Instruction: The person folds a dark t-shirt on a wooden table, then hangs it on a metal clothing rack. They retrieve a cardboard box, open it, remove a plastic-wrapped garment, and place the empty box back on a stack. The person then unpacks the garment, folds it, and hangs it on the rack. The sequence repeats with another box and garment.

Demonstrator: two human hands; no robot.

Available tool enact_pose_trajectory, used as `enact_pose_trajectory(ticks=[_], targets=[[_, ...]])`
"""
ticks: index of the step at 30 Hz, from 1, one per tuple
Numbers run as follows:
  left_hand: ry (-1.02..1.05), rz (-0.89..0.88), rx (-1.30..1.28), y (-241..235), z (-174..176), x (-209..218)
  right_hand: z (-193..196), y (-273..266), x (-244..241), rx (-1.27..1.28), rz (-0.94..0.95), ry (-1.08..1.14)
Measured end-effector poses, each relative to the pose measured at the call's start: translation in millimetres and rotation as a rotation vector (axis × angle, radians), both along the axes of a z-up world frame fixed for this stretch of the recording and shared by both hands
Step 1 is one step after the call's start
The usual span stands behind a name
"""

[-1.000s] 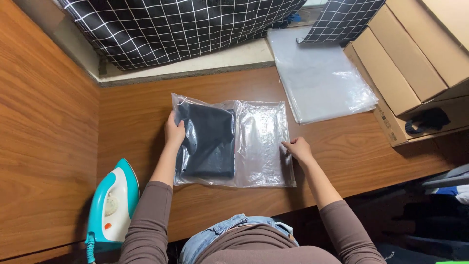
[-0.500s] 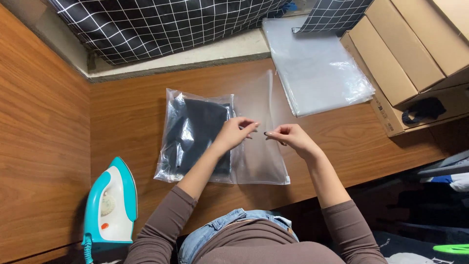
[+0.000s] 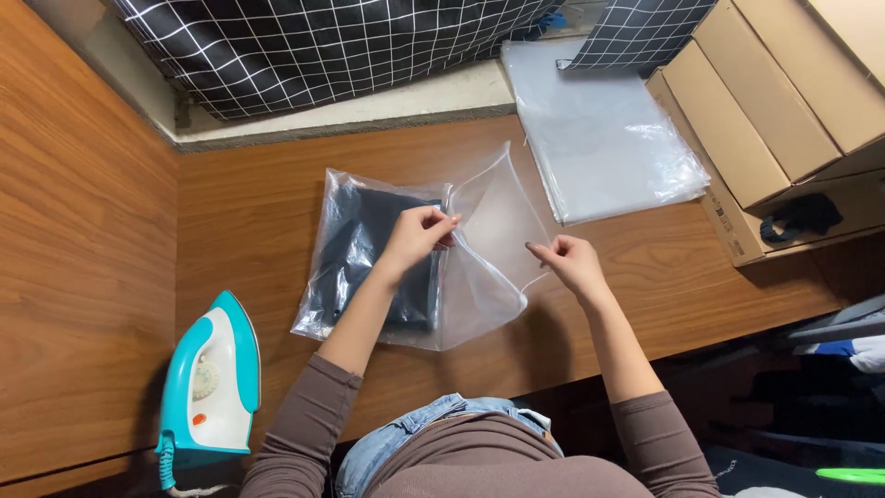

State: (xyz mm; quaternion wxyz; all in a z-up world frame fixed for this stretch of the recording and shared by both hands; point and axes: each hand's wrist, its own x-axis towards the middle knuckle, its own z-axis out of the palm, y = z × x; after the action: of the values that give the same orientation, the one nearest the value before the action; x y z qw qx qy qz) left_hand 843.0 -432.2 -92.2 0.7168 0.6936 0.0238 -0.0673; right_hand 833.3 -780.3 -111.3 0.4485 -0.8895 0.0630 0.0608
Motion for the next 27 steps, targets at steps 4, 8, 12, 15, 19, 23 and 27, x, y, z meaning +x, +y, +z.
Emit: enact_pose_trajectory(ticks=[4,8,12,15,19,23,27], targets=[[-0.047,0.042,-0.02,31,-5,11,13,-12,-22,-0.386,-0.065,0.1],[-0.073,-0.047,-0.029,17,11,-1,-3,2,-17,-0.492,0.045,-0.361],[-0.085,-0.169,-0.057,-1,20,-11,10,34,4,-0.223,0.391,-0.576],[-0.041,-0.258,-0.04,-1,52,-26,27,47,22,-0.34,0.568,-0.144],[0.001,-0.145,-0.012,30,14,-15,57,83,7,0.005,0.597,0.291],[-0.177,0.249,0.503,96,-52,-12,40,99,6,0.801,0.263,0.805],[0.123,0.491,0.786,152,-94,-24,40,118,0,1.057,0.119,1.001]])
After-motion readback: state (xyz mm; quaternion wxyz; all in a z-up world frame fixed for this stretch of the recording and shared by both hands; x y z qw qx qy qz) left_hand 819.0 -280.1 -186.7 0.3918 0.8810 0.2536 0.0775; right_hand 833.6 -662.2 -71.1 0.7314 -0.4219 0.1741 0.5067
